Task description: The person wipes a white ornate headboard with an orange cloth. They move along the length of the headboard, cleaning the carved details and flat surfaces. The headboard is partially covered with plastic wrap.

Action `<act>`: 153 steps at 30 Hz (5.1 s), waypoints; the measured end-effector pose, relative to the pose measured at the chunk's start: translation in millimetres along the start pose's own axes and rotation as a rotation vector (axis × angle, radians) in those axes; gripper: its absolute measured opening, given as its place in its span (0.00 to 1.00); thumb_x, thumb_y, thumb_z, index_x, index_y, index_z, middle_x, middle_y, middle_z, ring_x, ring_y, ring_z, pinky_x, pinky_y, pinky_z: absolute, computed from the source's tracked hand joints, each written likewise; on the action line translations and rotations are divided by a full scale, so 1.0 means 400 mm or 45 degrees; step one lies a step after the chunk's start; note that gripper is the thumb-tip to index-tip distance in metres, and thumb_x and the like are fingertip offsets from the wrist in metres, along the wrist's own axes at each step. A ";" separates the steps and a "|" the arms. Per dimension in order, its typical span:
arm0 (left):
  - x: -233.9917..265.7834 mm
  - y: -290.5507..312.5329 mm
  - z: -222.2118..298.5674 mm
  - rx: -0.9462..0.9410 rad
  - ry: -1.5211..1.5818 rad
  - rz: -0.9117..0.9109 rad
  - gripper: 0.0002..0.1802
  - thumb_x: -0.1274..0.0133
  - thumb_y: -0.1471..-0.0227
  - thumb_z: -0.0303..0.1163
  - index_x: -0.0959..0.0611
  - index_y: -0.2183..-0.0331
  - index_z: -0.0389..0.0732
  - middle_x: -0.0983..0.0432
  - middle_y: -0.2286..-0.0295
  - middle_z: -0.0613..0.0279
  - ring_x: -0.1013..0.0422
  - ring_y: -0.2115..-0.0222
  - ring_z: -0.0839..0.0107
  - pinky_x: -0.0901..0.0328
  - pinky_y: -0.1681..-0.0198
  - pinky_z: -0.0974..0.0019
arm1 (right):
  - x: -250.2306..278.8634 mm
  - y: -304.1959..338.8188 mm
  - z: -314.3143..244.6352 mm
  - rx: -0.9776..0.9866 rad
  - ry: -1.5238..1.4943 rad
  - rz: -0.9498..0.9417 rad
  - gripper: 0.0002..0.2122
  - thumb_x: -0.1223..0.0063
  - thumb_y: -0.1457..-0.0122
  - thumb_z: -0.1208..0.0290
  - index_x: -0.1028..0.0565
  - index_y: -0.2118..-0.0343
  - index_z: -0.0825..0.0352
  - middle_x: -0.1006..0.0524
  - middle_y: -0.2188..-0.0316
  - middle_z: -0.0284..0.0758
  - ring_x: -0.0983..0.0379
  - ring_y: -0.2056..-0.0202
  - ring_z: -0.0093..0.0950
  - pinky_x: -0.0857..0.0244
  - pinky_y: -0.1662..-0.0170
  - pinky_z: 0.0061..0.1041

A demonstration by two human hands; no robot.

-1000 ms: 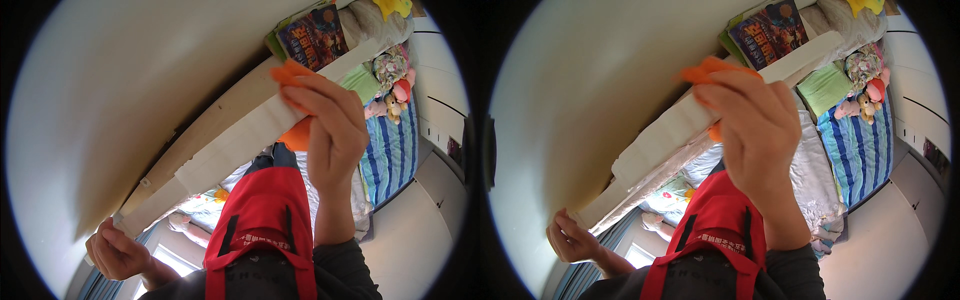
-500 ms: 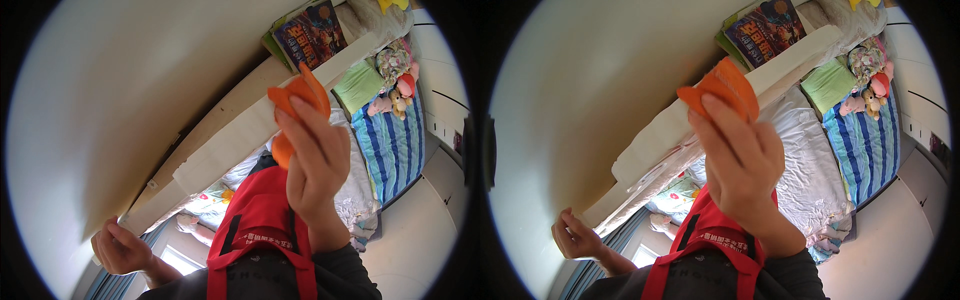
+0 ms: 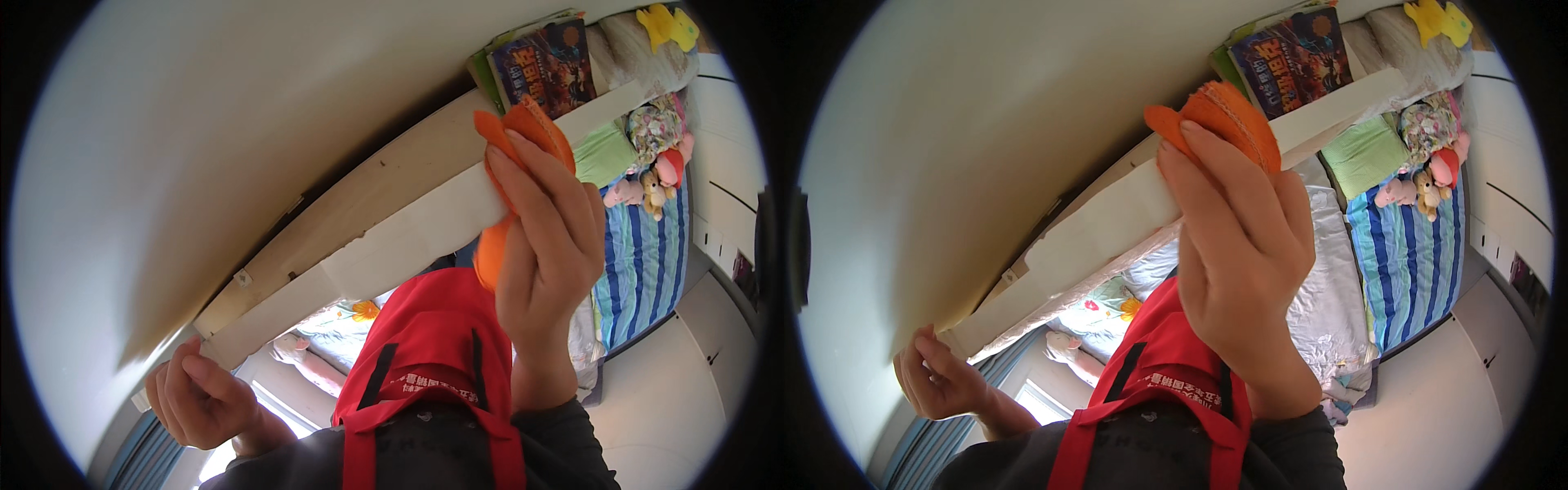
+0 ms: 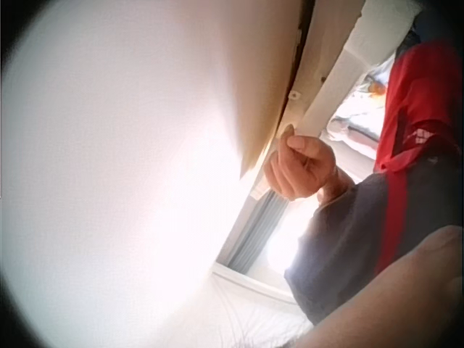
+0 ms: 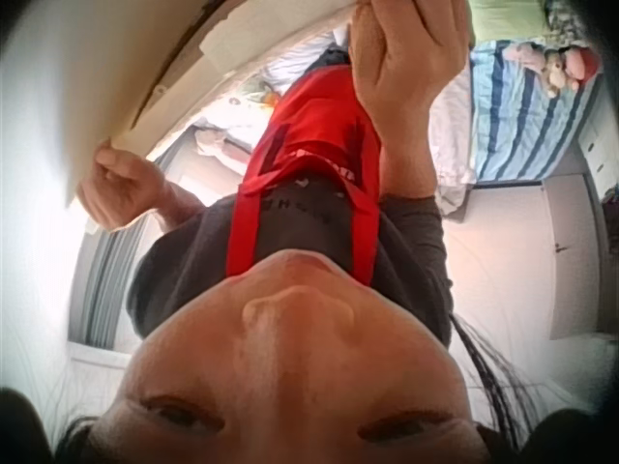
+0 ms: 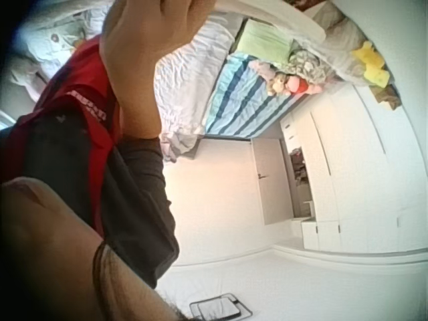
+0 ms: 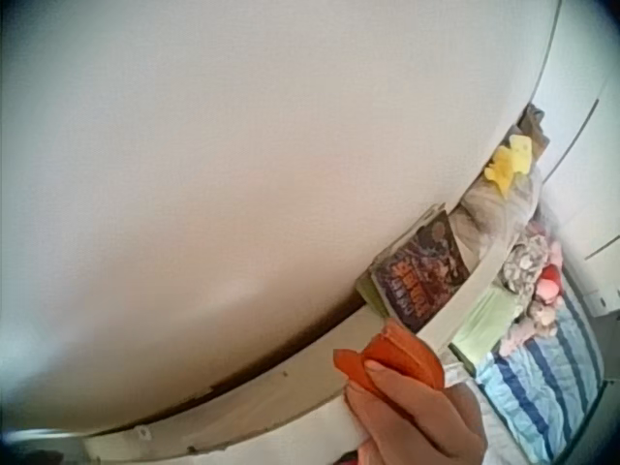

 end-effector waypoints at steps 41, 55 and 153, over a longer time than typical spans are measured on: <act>0.014 -0.001 0.003 0.100 -0.046 -0.101 0.14 0.53 0.35 0.31 0.17 0.72 0.39 0.26 0.82 0.64 0.29 0.78 0.66 0.32 0.70 0.62 | -0.045 0.246 0.062 -0.530 -0.607 0.591 0.26 0.57 0.36 0.74 0.41 0.35 0.74 0.33 0.38 0.55 0.26 0.48 0.48 0.27 0.50 0.44; 0.009 0.018 -0.004 -0.079 0.006 -0.121 0.09 0.50 0.40 0.30 0.18 0.70 0.41 0.20 0.79 0.66 0.24 0.77 0.67 0.32 0.66 0.64 | -0.184 0.129 0.032 -0.170 0.075 0.796 0.29 0.66 0.27 0.51 0.42 0.31 0.66 0.41 0.32 0.51 0.40 0.34 0.51 0.41 0.34 0.48; -0.275 -0.128 0.509 -0.366 0.067 -0.334 0.42 0.43 0.51 0.72 0.14 0.61 0.37 0.14 0.70 0.62 0.19 0.68 0.62 0.28 0.63 0.59 | -0.056 0.132 0.524 -0.300 -0.304 0.276 0.18 0.53 0.29 0.64 0.29 0.46 0.75 0.22 0.50 0.46 0.23 0.52 0.38 0.34 0.41 0.41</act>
Point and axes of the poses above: each hand's wrist, its own y-axis away from the middle knuckle, its own x-axis out of the back of the hand, z = x × y, the point moved 7 cm from there along -y, towards the middle knuckle
